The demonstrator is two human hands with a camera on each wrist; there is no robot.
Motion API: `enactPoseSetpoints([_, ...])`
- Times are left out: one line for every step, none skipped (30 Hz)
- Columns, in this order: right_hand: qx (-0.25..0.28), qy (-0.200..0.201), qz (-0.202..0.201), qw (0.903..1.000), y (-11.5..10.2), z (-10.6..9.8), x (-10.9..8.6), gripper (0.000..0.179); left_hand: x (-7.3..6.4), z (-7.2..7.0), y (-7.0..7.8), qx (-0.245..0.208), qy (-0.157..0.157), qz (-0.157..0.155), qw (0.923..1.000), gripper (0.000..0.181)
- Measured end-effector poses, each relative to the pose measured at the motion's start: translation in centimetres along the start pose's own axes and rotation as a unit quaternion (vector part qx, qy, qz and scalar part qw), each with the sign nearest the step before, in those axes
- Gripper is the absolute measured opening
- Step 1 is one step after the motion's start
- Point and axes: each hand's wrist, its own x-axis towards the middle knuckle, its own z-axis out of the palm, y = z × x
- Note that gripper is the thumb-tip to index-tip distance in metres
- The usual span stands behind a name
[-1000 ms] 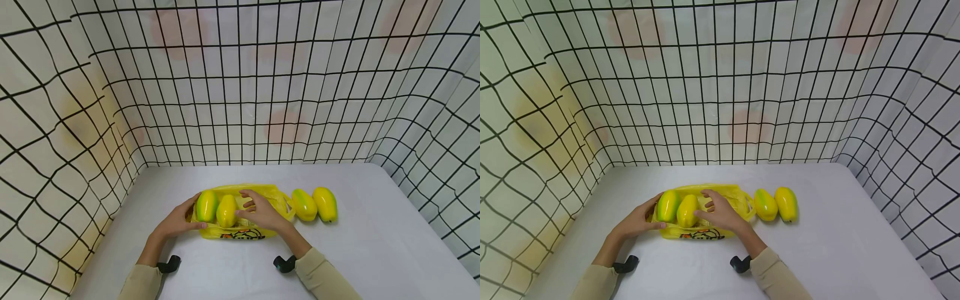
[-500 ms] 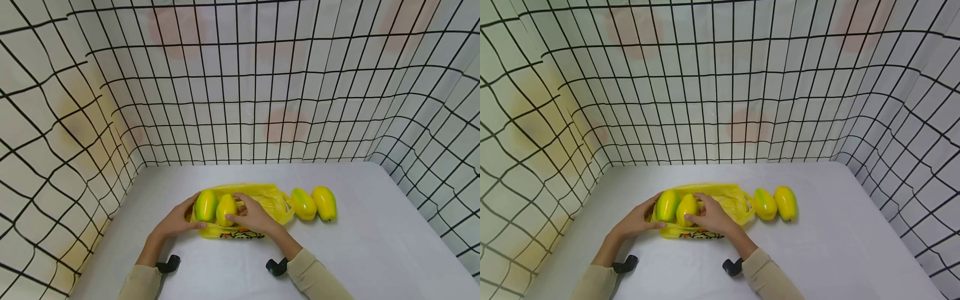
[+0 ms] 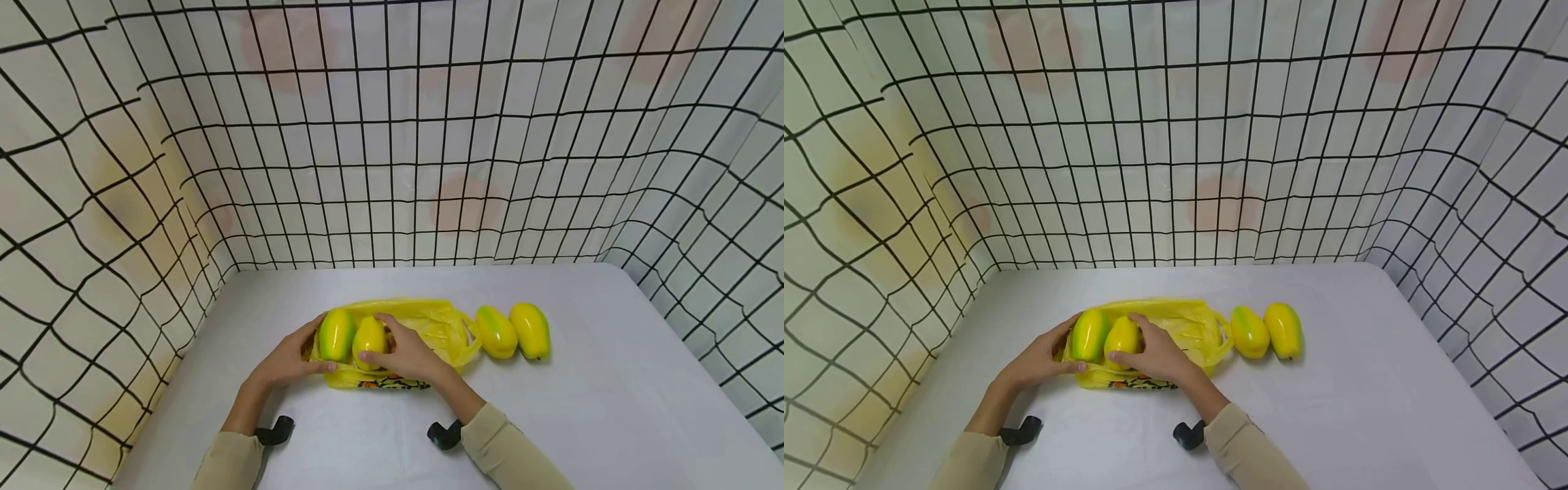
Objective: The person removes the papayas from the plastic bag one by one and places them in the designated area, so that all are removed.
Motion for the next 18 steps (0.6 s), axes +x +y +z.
enactPoseSetpoints([-0.001,0.001,0.000,1.0000,-0.07,0.00,-0.02,0.092,0.00,0.00,0.02,-0.002,-0.001,0.000,1.0000,0.102])
enactPoseSetpoints([0.000,0.001,0.000,1.0000,-0.15,-0.01,-0.05,0.092,-0.01,0.00,0.05,-0.003,-0.001,-0.001,1.0000,0.102])
enactPoseSetpoints([0.000,0.002,0.001,1.0000,-0.22,-0.02,-0.07,0.091,-0.01,-0.01,0.08,-0.004,-0.001,-0.001,1.0000,0.102])
enactPoseSetpoints([-0.002,0.002,0.002,1.0000,-0.28,-0.01,-0.09,0.091,-0.03,-0.02,0.10,-0.005,-0.002,-0.002,1.0000,0.103])
enactPoseSetpoints([-0.003,0.003,0.001,1.0000,-0.33,0.00,-0.12,0.090,-0.04,-0.03,0.12,-0.006,-0.002,-0.002,1.0000,0.103])
enactPoseSetpoints([-0.003,0.003,0.001,1.0000,-0.34,0.02,-0.12,0.090,-0.05,-0.04,0.13,-0.007,-0.003,-0.004,1.0000,0.103])
enactPoseSetpoints([-0.003,0.004,0.001,1.0000,-0.35,0.03,-0.12,0.089,-0.04,-0.05,0.10,-0.008,-0.003,-0.003,1.0000,0.103])
enactPoseSetpoints([-0.003,0.004,0.002,1.0000,-0.32,0.05,-0.07,0.089,-0.02,-0.06,0.09,-0.010,-0.004,-0.003,0.9999,0.103])
enactPoseSetpoints([-0.001,0.003,0.003,1.0000,-0.21,0.08,-0.01,0.089,0.00,-0.07,0.09,-0.012,-0.004,-0.003,0.9999,0.102])
enactPoseSetpoints([0.001,0.003,0.002,1.0000,-0.12,0.07,0.04,0.088,0.03,-0.09,0.08,-0.013,-0.004,-0.002,0.9999,0.103])
enactPoseSetpoints([0.006,0.002,0.003,1.0000,-0.02,0.06,0.09,0.088,0.07,-0.10,0.07,-0.014,-0.004,-0.002,0.9999,0.102])
enactPoseSetpoints([0.011,0.001,0.004,0.9999,0.07,0.04,0.13,0.089,0.10,-0.11,0.06,-0.014,-0.004,-0.002,0.9999,0.102])
enactPoseSetpoints([0.015,-0.001,0.005,0.9999,0.14,0.02,0.15,0.089,0.12,-0.11,0.05,-0.014,-0.004,-0.002,0.9999,0.102])
enactPoseSetpoints([0.022,-0.002,0.004,0.9998,0.24,0.00,0.16,0.089,0.12,-0.10,0.07,-0.012,-0.005,-0.003,0.9999,0.102])
enactPoseSetpoints([0.025,-0.003,0.006,0.9997,0.33,-0.01,0.15,0.088,0.11,-0.08,0.07,-0.011,-0.004,-0.004,0.9999,0.102])
enactPoseSetpoints([0.029,-0.004,0.007,0.9996,0.36,-0.05,0.11,0.088,0.10,-0.06,0.05,-0.009,-0.004,-0.005,0.9999,0.103])
enactPoseSetpoints([0.033,-0.005,0.008,0.9994,0.41,-0.08,0.10,0.088,0.11,-0.04,0.05,-0.007,-0.003,-0.005,1.0000,0.102])
enactPoseSetpoints([0.036,-0.005,0.009,0.9993,0.45,-0.12,0.06,0.088,0.11,-0.01,0.05,-0.006,-0.002,-0.004,1.0000,0.102])
